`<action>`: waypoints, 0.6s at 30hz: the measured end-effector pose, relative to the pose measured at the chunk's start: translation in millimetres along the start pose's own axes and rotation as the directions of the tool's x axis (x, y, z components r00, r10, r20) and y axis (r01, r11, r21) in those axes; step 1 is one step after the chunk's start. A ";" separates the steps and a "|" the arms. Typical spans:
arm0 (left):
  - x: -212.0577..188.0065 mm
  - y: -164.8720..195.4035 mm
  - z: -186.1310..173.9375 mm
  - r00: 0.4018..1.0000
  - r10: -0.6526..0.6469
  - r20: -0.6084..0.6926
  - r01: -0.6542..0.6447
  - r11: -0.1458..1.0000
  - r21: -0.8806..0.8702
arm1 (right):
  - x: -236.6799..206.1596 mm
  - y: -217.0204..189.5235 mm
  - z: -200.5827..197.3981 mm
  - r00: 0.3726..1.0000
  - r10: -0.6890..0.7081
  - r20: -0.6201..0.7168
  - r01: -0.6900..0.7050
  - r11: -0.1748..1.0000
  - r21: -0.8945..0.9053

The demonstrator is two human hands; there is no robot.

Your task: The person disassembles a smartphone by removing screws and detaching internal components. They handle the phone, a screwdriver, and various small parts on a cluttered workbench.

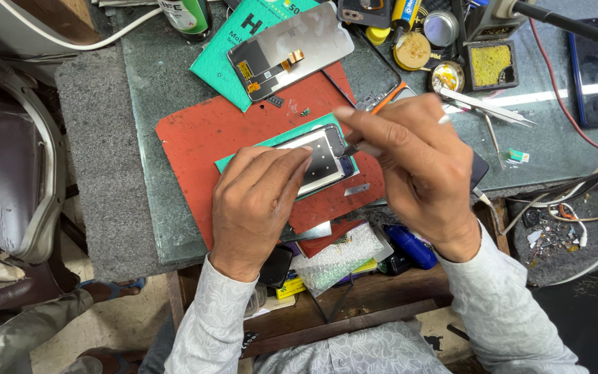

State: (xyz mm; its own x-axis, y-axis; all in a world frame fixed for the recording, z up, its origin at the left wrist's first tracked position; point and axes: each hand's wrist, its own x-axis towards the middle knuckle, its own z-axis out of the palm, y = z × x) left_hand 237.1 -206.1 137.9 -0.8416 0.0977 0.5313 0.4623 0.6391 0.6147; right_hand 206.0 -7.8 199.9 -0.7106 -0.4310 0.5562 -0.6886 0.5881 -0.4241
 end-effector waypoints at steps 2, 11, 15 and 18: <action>0.3 0.0 0.2 1.000 0.002 -0.001 -0.002 1.000 0.000 | 1.4 0.6 -0.7 1.000 -0.007 -0.006 0.007 0.999 -0.046; 1.2 -0.5 -0.5 1.000 0.005 0.002 -0.005 1.000 -0.011 | 3.9 -1.6 -0.3 1.000 -0.001 0.002 0.001 1.000 -0.028; 0.7 -0.9 0.3 1.000 0.003 0.001 -0.003 1.000 -0.006 | 1.0 0.7 1.2 0.999 0.035 -0.001 -0.035 0.999 0.040; 0.3 -0.5 0.9 1.000 -0.002 0.002 0.002 1.000 0.018 | -2.1 2.4 1.1 0.999 0.052 0.009 -0.052 0.995 0.081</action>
State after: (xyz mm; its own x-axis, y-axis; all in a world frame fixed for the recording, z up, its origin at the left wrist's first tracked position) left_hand 236.4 -205.7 137.2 -0.8430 0.0978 0.5290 0.4557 0.6526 0.6054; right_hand 205.7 -6.2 197.0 -0.7464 -0.4061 0.5272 -0.6601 0.5522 -0.5093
